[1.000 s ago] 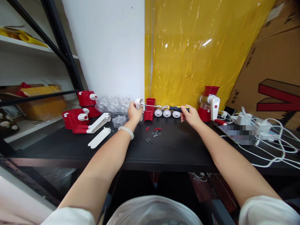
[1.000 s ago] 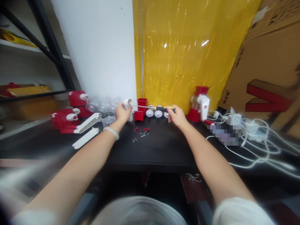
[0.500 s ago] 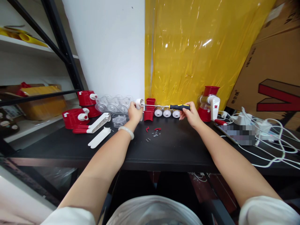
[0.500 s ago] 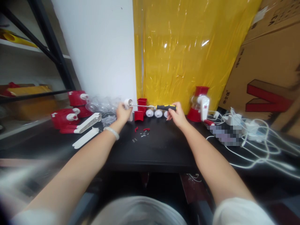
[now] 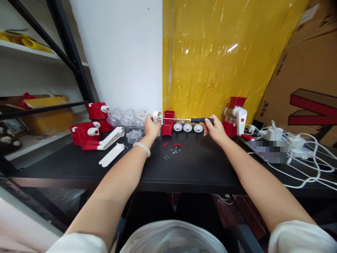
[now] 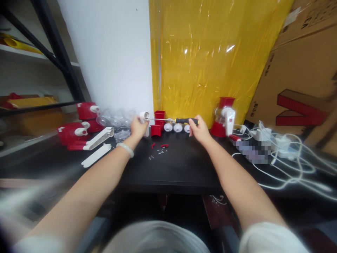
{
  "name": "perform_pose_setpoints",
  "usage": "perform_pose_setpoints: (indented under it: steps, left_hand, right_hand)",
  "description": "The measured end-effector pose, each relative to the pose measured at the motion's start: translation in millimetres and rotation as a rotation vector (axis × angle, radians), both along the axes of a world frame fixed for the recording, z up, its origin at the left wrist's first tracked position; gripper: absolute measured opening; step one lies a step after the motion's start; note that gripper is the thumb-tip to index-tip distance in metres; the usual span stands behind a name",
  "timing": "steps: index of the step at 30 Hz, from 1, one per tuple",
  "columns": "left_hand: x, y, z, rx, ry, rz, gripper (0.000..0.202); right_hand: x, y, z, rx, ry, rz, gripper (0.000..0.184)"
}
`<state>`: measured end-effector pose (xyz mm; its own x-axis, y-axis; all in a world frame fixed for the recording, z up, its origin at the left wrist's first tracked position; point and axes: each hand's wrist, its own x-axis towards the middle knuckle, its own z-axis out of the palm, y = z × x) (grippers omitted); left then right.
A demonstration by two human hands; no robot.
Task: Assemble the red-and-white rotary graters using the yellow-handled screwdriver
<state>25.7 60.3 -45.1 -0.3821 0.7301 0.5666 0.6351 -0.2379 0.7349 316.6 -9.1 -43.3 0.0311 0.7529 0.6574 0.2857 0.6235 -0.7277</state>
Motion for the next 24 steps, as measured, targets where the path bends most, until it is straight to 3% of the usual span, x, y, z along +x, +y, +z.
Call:
perform_pose_setpoints:
  steps: [6,14,24]
  left_hand:
    - [0.9,-1.5,0.1,-0.011,0.012,0.003,0.027]
    - [1.5,-3.1,0.0,0.001,0.019,-0.011,0.026]
    - [0.3,1.1,-1.8,0.009,0.019,0.004,0.027]
  right_hand:
    - [2.9,-1.9,1.1,0.000,-0.072,-0.078,0.047]
    - [-0.3,-4.6,2.6,-0.068,0.088,0.102,0.044]
    - [-0.7,-4.5,3.7,-0.011,0.047,0.052,0.044]
